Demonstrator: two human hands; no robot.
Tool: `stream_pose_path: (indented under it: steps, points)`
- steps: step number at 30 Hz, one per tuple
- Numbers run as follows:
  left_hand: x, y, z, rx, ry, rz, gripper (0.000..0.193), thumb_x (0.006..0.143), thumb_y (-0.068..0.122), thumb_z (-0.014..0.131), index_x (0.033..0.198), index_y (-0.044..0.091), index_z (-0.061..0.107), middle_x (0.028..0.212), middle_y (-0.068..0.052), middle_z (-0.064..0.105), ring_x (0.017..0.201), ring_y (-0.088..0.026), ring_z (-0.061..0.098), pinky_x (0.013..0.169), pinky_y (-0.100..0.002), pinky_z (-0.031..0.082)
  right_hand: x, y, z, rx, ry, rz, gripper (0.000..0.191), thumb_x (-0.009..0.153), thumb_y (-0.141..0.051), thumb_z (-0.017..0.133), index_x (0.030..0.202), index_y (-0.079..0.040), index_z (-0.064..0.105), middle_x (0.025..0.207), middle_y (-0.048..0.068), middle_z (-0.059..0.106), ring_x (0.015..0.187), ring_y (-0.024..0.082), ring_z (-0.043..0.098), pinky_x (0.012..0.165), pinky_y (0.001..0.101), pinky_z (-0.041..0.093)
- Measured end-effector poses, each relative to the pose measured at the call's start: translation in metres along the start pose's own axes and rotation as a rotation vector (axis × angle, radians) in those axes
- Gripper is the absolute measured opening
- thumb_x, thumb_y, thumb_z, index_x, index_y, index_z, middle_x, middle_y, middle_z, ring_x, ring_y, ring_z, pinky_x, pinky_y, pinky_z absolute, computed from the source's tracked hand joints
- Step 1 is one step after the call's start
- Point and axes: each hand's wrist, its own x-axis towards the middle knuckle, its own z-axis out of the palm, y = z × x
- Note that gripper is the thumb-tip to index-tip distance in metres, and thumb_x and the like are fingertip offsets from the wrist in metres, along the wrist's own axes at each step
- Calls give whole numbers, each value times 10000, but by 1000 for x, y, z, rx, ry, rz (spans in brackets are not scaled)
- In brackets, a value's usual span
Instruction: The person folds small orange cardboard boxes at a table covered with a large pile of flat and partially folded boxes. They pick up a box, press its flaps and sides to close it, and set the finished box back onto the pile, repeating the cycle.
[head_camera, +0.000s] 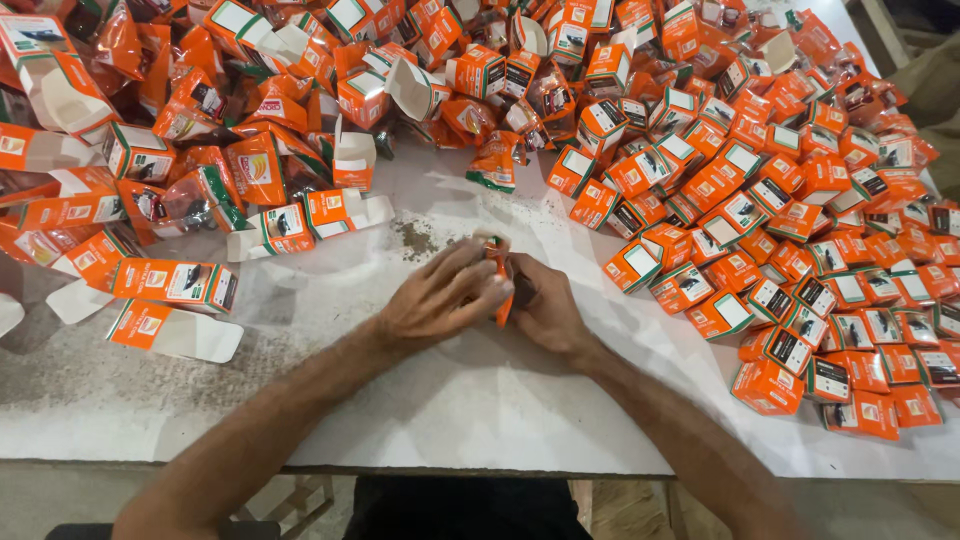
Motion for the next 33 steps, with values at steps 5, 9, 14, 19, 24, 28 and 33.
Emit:
stream_pose_path:
  steps: [5,9,14,19,24,28,33]
  points:
    - [-6,5,8,-46,-156,-215,459,909,219,762,1263,-23,599,1287,-210,607,1379,-388,510,1193,-640,341,-2,3,1,-288,60,96,479,825,-39,808,1263,-13,616,1010,96,740,917,138,696,834,305,579]
    - [-4,18,14,-21,-106,-498,303,854,184,759,1125,88,664,1269,-175,556,1319,-393,470,1110,-591,366,0,-1,2,-287,37,-14,523,806,9,785,1294,-2,600,1137,143,728,1038,204,713,918,355,577]
    - [-1,17,28,-434,83,-1013,183,996,111,637,1147,8,628,1297,-186,442,1107,-372,595,910,-478,560,3,-5,5,-447,68,28,659,696,46,786,1317,-4,571,1155,168,711,1078,304,713,910,394,573]
    - [-5,1,43,-650,-100,-1370,325,911,234,719,1127,45,565,964,-188,637,796,-341,704,708,-463,579,2,-7,7,-447,60,-35,718,674,80,766,1353,-3,547,1196,181,696,1096,339,695,912,400,572]
    - [-6,-11,60,-459,-277,-1295,270,824,205,753,947,4,620,845,-196,709,800,-353,713,714,-462,550,0,-10,10,-333,117,137,785,773,23,806,1463,-60,441,1167,153,721,1062,291,733,908,376,576]
    - [-8,-6,66,-506,-148,-1256,243,828,186,738,931,3,615,845,-172,721,791,-324,720,702,-438,556,-5,-7,10,-137,137,110,686,827,21,693,1422,-88,370,1294,135,704,1149,279,722,954,342,601]
    - [-22,-18,47,-1099,-149,-1328,179,800,127,668,940,26,621,807,-55,669,684,-153,626,599,-329,543,-5,3,5,-585,59,-122,634,798,45,774,1390,-85,587,1362,242,630,1255,399,627,986,421,553]
